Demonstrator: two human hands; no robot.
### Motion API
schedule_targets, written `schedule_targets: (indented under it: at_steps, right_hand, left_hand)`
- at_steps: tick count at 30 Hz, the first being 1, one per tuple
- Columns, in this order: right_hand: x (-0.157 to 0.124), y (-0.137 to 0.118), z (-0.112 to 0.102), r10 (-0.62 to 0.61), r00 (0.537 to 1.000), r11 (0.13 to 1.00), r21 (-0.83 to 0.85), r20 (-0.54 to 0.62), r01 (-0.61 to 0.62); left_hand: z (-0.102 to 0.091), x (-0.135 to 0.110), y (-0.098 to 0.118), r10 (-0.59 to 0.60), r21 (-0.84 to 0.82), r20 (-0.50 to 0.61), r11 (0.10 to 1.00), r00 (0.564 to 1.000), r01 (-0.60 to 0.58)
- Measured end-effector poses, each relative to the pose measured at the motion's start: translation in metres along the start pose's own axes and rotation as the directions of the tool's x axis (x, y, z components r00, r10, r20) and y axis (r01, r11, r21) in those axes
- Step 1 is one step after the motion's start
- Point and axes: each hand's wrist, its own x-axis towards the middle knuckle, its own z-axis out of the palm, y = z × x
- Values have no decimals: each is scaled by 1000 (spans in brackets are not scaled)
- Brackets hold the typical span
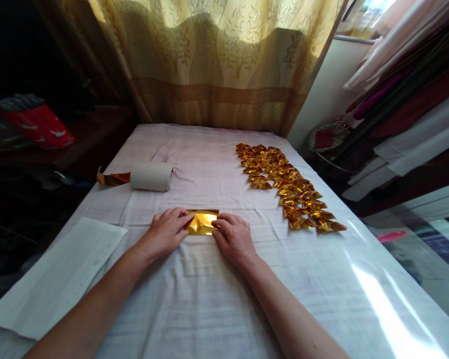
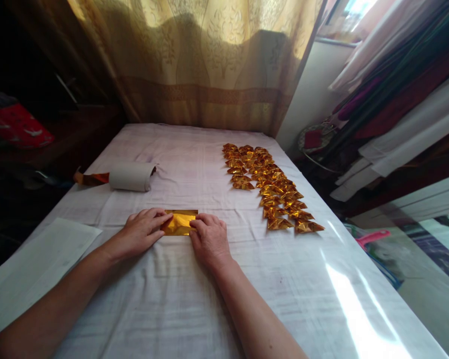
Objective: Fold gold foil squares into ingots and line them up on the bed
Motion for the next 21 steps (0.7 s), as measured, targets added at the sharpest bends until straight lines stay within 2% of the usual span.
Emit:
schedule_targets:
  at_steps: [3,5,8,11,12,15,19,21]
  right_hand:
    - [0,1,0,-4,1000,1000,-5,11,5]
    - [-1,1,-1,-11,1000,1000,-15,15,11]
    - [-1,-1,-1,-22,1000,999,-32,9,23]
    - [-2,-3,-2,-40,999,998,-50,-7,40]
    - [-2,-4,-2,-48,999,997,-59,-12,48]
    - [-3,-5,-3,-69,997,992,-108,-27,66]
    - [-6,-9,-5,-113,993,978,-180,-43,104]
    - [-9,-14,-5,-173,985,967,-187,16,173]
  left_hand:
    - [3,1,-11,18,-45,7,999,1000,-18]
    - [8,0,-18,47,-64,-29,997,998,-49]
    - [15,-8,-20,89,-54,-142,994,986,-97]
    - [20,-20,-7,100,32,-314,995,944,-95]
    - [21,-24,-1,138,68,-334,990,932,-122]
    - [26,-34,17,272,173,-304,958,913,-228]
    - [32,-41,24,282,254,-301,944,911,-208]
    - [35,-43,22,280,265,-281,942,918,-206]
